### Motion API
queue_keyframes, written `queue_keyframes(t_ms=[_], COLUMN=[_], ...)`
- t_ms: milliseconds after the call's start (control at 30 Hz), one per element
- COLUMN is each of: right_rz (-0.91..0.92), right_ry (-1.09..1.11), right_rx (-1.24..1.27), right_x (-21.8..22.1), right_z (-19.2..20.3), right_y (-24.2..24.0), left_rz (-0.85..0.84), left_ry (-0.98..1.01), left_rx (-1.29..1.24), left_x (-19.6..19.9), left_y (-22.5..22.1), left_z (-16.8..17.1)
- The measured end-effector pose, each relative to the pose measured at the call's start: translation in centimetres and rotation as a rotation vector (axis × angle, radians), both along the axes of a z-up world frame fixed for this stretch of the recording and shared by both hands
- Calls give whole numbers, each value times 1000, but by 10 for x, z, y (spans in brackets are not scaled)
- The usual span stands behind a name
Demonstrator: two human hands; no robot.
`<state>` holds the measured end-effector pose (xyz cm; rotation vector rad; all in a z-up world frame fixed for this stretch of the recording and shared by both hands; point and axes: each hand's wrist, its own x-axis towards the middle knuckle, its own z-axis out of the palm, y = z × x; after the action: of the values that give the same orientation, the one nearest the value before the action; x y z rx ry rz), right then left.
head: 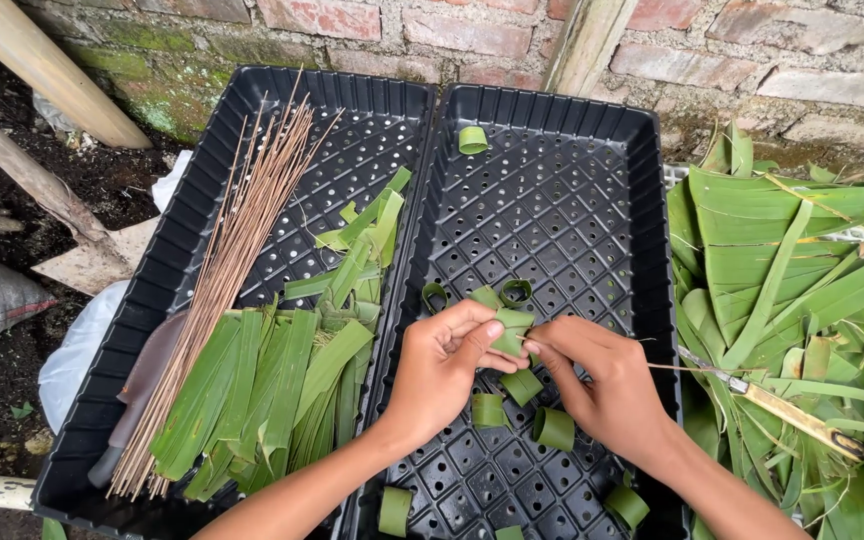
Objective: Folding and rolling green leaf strips into small cylinders and organizing them in a tray.
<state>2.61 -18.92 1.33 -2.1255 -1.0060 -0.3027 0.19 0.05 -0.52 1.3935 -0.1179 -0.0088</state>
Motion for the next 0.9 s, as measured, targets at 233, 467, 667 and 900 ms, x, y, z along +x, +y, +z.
queue_keyframes(t_ms=[233, 467, 667, 900], right_rz=[52, -17, -45, -61], right_ry=[67, 63, 77, 63], right_rx=[-7, -19, -28, -36], right_x=[-2, -6, -10, -9], right_z=[7, -1, -8, -7], right_y=[0, -4, -4, -3], left_rz=[-64, -107, -117, -69], left_ry=[50, 45, 41, 94], left_rx=[-48, -62, -59, -31], left_x=[4, 6, 5, 0], left_y=[3, 2, 1, -7], left_z=[-7, -9, -14, -8])
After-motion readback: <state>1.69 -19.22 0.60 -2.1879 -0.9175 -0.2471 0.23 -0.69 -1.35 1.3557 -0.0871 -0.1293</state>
